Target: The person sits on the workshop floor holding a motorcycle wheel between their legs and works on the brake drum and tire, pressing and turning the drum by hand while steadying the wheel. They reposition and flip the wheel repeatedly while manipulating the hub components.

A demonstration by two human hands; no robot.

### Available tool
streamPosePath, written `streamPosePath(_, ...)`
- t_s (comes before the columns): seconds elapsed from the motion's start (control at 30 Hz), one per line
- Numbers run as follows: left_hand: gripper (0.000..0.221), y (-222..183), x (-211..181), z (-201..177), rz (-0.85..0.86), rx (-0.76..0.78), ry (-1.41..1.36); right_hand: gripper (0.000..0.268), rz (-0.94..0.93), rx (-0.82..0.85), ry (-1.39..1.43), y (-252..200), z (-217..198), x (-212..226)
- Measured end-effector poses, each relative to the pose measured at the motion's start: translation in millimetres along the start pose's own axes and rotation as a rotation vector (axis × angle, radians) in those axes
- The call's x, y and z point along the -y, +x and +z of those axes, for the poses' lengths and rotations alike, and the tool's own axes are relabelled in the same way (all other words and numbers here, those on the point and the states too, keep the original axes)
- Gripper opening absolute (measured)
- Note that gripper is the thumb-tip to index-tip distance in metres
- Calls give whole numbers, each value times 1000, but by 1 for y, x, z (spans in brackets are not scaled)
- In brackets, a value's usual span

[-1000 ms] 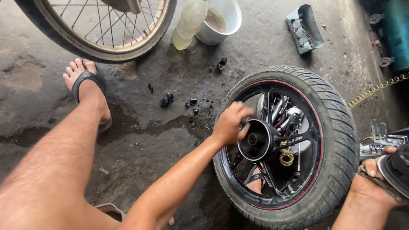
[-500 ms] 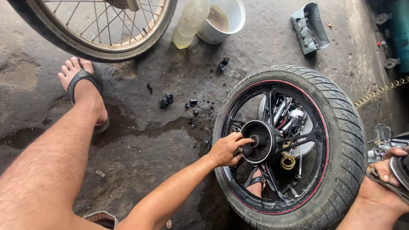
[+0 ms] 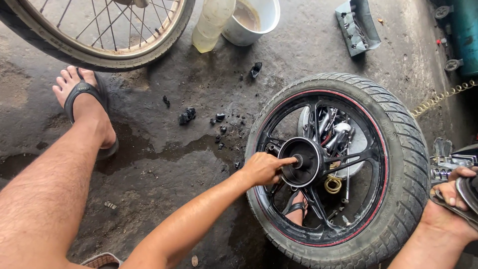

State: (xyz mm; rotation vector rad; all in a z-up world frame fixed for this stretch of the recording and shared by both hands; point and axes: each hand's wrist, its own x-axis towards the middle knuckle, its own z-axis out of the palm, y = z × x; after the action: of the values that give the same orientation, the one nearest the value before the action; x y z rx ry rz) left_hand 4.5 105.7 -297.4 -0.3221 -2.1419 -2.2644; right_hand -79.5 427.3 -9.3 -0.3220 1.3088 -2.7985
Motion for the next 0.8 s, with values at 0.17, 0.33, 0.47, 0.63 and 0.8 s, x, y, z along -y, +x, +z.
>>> streamPosePath(0.17,63,9,7,6,181,73,523,45,37,46,0,2,-26,13)
streamPosePath(0.33,47,17,24,6,-6,28,-214,41,7,19,-31,1,12,-6)
streamPosePath(0.47,51,14,-1,-19,35,93,41,41,44,79,-53,4,-19,9)
streamPosePath(0.63,57,13,-11,-29,177,185,560,41,28,36,-57,5,25,-12)
streamPosePath(0.8,54,24,72,18,-147,221,-578,40,20,18,-39,9,10,-3)
